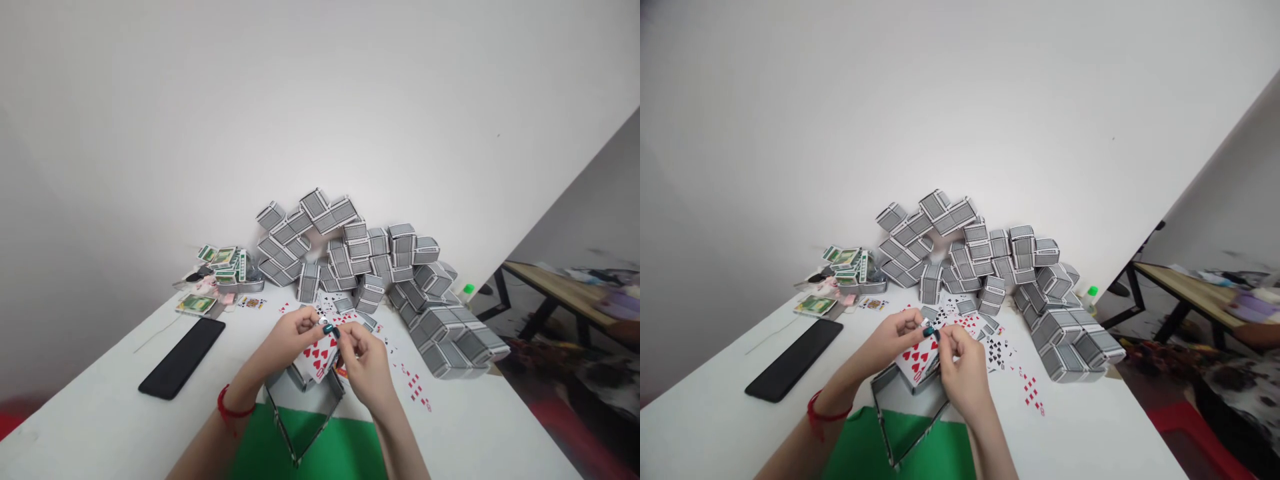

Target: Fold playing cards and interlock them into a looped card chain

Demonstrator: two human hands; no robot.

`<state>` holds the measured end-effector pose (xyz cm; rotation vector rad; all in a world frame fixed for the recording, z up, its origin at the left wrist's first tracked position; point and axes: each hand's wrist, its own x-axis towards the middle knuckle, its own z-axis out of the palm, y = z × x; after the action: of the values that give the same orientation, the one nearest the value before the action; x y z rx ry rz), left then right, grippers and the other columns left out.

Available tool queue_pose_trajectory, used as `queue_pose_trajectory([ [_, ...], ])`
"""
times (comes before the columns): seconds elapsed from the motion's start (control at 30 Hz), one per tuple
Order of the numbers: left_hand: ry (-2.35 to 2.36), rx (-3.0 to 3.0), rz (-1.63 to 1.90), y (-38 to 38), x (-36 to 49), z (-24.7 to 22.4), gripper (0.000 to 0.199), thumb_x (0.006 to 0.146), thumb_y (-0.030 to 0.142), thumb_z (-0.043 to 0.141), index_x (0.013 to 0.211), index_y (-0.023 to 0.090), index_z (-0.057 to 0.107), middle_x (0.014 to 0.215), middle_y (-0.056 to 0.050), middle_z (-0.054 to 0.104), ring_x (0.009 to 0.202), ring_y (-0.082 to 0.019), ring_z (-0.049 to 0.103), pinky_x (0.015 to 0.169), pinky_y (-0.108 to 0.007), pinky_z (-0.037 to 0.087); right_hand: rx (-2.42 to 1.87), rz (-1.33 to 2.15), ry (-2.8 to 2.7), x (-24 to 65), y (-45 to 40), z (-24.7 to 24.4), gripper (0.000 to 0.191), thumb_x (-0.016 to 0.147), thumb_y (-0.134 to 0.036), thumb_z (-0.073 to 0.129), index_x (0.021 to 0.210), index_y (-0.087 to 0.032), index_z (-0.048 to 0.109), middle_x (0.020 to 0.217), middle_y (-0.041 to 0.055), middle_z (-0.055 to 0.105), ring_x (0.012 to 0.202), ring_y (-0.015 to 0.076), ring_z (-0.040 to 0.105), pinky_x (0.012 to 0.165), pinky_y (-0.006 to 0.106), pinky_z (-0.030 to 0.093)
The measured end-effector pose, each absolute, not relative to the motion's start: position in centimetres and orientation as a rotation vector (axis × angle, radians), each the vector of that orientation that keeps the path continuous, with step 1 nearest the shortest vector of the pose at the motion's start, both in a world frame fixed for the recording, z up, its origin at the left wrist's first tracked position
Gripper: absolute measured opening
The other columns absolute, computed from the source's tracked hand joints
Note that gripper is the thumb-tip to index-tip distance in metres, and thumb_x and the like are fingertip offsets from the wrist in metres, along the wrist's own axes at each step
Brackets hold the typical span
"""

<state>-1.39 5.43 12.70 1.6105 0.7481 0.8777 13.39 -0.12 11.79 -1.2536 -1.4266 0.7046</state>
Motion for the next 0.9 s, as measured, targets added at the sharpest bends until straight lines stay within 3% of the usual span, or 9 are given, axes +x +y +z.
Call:
queue_pose_trajectory([
  [0.13,0.776,1.653,0.852,5.5,-1.6,13.2,0.024,0.074,0.038,0.052,0.065,0.016,0.046,0.055,0.007,0.038,0.050,-0.008,0.034,0.048,-0.019,0.027,-1.277,0.690,-1.512,13.6,-0.6,12.3,0.022,0.081,-0.035,0.046,0.073,-0.018,0.056,0.054,-0.0029,0.048,0.047,0.0099,0.042,0.044,0.020,0.033],
  [0.37,0.865,1.766,0.855,5.5,-1.3,12.9,0.020,0.072,0.031,0.051,0.060,0.016,0.056,0.056,0.004,0.049,0.057,-0.012,0.045,0.057,-0.022,0.036,-1.140,1.290,-1.375,13.6,0.1,11.5,0.026,0.072,-0.043,0.057,0.074,-0.020,0.046,0.042,-0.0074,0.051,0.040,0.0133,0.056,0.040,0.020,0.036],
  [0.5,0.957,1.732,1.000,5.5,-1.4,13.0,0.018,0.070,0.030,0.055,0.082,0.019,0.063,0.082,-0.002,0.063,0.080,-0.019,0.056,0.073,-0.028,0.042,-1.120,1.216,-1.232,13.4,1.0,11.0,0.032,0.069,-0.047,0.060,0.073,-0.019,0.046,0.040,-0.0066,0.053,0.037,0.0141,0.056,0.038,0.020,0.036],
  [0.6,0.889,1.590,0.938,5.2,-1.7,13.4,0.057,0.057,0.022,0.068,0.111,0.020,0.050,0.096,-0.006,0.062,0.086,-0.020,0.058,0.073,-0.030,0.046,-1.115,1.075,-1.132,13.3,1.1,11.1,0.030,0.070,-0.046,0.060,0.073,-0.019,0.046,0.042,-0.0050,0.056,0.037,0.0125,0.054,0.040,0.020,0.037],
  [0.67,0.825,1.511,0.893,5.1,-1.8,13.5,0.071,0.052,0.015,0.071,0.117,0.019,0.041,0.095,-0.006,0.062,0.082,-0.019,0.060,0.070,-0.030,0.047,-1.099,1.013,-1.089,13.2,1.1,11.2,0.030,0.070,-0.044,0.060,0.074,-0.019,0.046,0.043,-0.0045,0.057,0.038,0.0118,0.053,0.041,0.020,0.037],
  [0.9,0.753,1.399,0.944,5.5,-1.5,13.0,0.058,0.055,0.012,0.067,0.110,0.014,0.048,0.082,-0.005,0.066,0.069,-0.016,0.060,0.063,-0.027,0.046,-1.049,1.108,-1.123,13.2,1.0,11.6,0.034,0.069,-0.045,0.061,0.079,-0.021,0.039,0.046,-0.0047,0.060,0.042,0.0158,0.060,0.042,0.022,0.040],
])
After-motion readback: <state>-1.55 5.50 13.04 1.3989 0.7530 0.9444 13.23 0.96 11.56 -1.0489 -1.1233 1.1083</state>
